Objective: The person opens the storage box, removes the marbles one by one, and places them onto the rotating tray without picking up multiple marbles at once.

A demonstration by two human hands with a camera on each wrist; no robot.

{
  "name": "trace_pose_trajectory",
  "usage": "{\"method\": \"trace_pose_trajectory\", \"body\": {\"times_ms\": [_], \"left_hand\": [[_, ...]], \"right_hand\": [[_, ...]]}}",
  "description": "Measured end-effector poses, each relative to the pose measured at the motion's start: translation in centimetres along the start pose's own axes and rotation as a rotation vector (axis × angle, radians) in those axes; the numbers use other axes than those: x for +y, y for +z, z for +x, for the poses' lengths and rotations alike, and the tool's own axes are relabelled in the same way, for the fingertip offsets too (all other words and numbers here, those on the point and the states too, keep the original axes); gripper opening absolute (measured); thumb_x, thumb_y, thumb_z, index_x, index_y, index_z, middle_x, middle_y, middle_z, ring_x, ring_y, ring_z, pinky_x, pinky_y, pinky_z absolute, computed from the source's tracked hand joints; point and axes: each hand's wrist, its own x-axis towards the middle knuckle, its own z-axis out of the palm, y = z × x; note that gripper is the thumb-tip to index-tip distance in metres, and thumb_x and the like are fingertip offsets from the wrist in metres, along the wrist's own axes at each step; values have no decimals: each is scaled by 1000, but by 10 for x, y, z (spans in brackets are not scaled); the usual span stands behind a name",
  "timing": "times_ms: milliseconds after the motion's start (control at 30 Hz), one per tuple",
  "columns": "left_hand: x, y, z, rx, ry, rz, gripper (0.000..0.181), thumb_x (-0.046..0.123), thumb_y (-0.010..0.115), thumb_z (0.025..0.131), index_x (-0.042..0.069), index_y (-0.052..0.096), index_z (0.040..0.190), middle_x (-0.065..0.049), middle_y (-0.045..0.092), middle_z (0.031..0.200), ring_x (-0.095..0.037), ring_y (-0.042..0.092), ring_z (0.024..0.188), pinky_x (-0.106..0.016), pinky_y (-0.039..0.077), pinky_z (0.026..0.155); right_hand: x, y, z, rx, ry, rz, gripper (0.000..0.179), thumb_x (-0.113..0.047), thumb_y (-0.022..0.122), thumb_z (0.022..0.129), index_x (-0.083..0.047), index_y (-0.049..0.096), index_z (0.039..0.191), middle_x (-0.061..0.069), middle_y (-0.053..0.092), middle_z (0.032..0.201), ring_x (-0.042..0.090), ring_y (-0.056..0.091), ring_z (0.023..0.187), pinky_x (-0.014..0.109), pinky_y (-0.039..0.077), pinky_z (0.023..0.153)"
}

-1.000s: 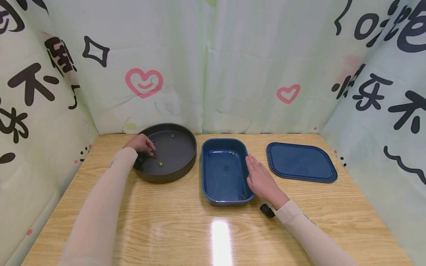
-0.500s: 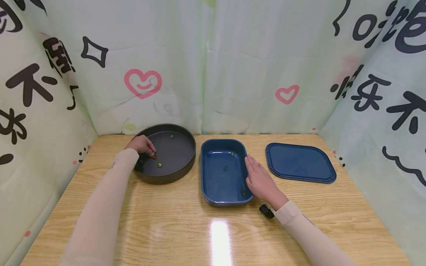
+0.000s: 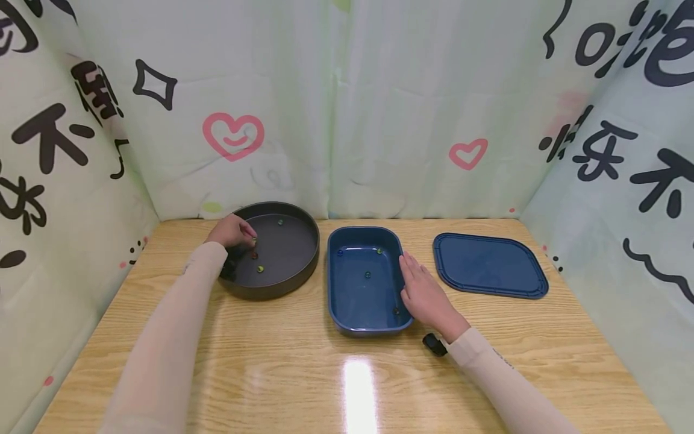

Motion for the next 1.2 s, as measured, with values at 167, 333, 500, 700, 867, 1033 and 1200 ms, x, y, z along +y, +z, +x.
{"method": "trace_pose_trajectory", "body": {"times_ms": [167,333,500,700,867,1033,1200], "left_hand": [[9,-1,-2,63,15,-38,17,10,75,78,1,73,93,-15,73,88,-27,66,82,-39,51,77],[21,-3,-5,120,29,-111,20,11,72,82,0,71,99,-18,71,96,-31,64,89,-42,50,81],[31,-4,-6,167,33,-174,21,14,70,84,3,70,102,-18,69,99,-29,63,90,-40,51,80],[42,-3,-10,219,54,-237,24,19,71,84,5,71,104,-17,70,100,-26,64,89,-32,50,74],[58,-1,-16,235,97,-281,24,19,72,83,6,72,103,-16,70,100,-22,63,85,-29,50,73],[77,3,-23,218,147,-324,25,21,73,82,8,72,103,-14,71,96,-14,62,79,-28,50,73],[100,7,-30,185,185,-363,23,18,74,81,7,72,101,-13,70,95,-15,62,79,-28,50,72]], "right_hand": [[0,0,0,-7,4,1,59,-12,42,94,9,21,145,24,19,154,37,24,142,52,25,113],[1,0,2,-14,3,-10,59,-11,42,94,9,20,146,24,20,154,37,24,142,51,24,113],[0,-2,1,-1,1,6,59,-10,42,94,9,20,145,25,20,153,38,24,141,52,24,113],[1,0,0,14,-2,19,60,-9,43,92,10,22,144,27,22,152,40,26,140,54,25,112],[1,0,1,-1,-2,6,60,-10,43,93,10,21,145,26,20,153,39,24,141,53,24,113],[2,1,1,-4,4,-1,59,-11,43,94,9,21,145,25,20,154,37,23,142,52,24,113],[1,0,1,-3,3,-2,59,-11,42,93,9,22,145,25,20,153,37,24,142,52,24,113]]}}
